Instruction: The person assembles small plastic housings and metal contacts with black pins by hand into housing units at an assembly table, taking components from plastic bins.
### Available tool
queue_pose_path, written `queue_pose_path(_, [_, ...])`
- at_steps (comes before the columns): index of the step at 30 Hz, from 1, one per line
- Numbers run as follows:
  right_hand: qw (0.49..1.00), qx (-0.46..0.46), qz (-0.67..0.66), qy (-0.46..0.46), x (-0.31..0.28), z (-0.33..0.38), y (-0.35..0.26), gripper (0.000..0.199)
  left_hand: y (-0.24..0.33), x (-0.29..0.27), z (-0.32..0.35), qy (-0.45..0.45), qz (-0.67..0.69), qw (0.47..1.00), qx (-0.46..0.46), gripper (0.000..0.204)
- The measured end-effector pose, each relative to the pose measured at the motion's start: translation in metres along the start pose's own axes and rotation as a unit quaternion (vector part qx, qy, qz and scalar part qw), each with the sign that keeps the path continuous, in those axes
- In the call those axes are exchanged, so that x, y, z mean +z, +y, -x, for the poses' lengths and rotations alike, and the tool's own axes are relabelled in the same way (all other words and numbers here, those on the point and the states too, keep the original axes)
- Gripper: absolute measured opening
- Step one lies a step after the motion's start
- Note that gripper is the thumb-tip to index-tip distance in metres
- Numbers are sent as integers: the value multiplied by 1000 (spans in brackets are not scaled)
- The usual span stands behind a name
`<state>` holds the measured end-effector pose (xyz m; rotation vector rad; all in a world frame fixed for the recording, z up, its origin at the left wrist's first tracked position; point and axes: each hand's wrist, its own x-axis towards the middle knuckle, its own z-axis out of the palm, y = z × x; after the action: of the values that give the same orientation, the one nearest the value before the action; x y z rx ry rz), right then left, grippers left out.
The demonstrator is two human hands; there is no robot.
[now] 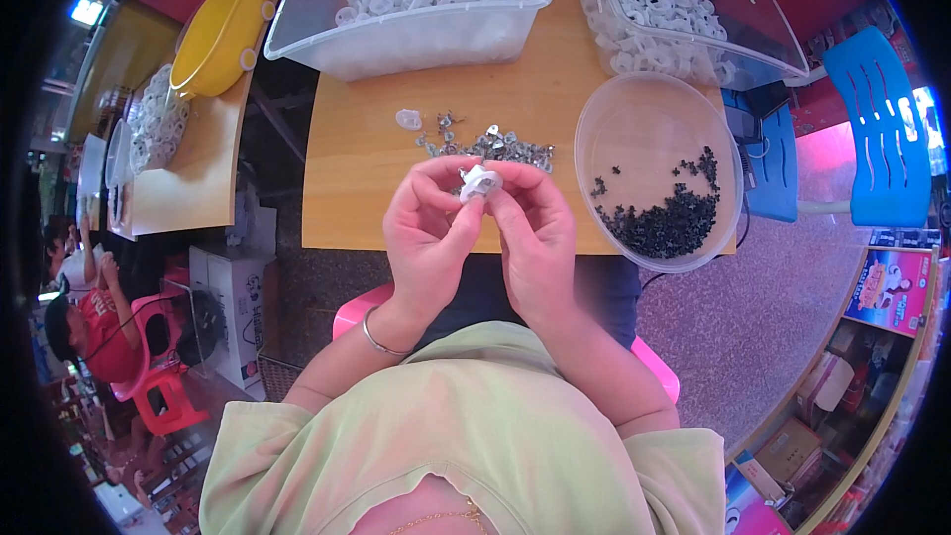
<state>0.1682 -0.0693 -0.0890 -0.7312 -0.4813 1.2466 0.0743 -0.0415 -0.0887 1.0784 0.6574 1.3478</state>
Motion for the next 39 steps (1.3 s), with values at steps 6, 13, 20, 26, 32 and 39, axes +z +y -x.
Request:
queue_pose_path(6, [1000,4,-20,9,3,0,0,17,-2,-2,1,-3,-21,1000,12,18])
queue_pose_path(13, [997,-14,65,26,3,-2,4,13,-3,-1,1,8,-40,999,28,18])
queue_pose_path(20, [995,-37,97,11,1,-4,6,15,-1,-3,-2,15,-27,999,-8,17])
queue_pose_path(26, [987,-59,153,3,-1,-2,3,19,0,-3,-5,8,33,999,-36,17])
queue_pose_path(32, [989,-52,137,-6,-3,-3,3,21,0,-2,-5,7,20,999,-33,18])
queue_pose_path(39, [993,-53,106,-11,-3,-3,2,20,1,1,-4,7,-6,1000,-27,19])
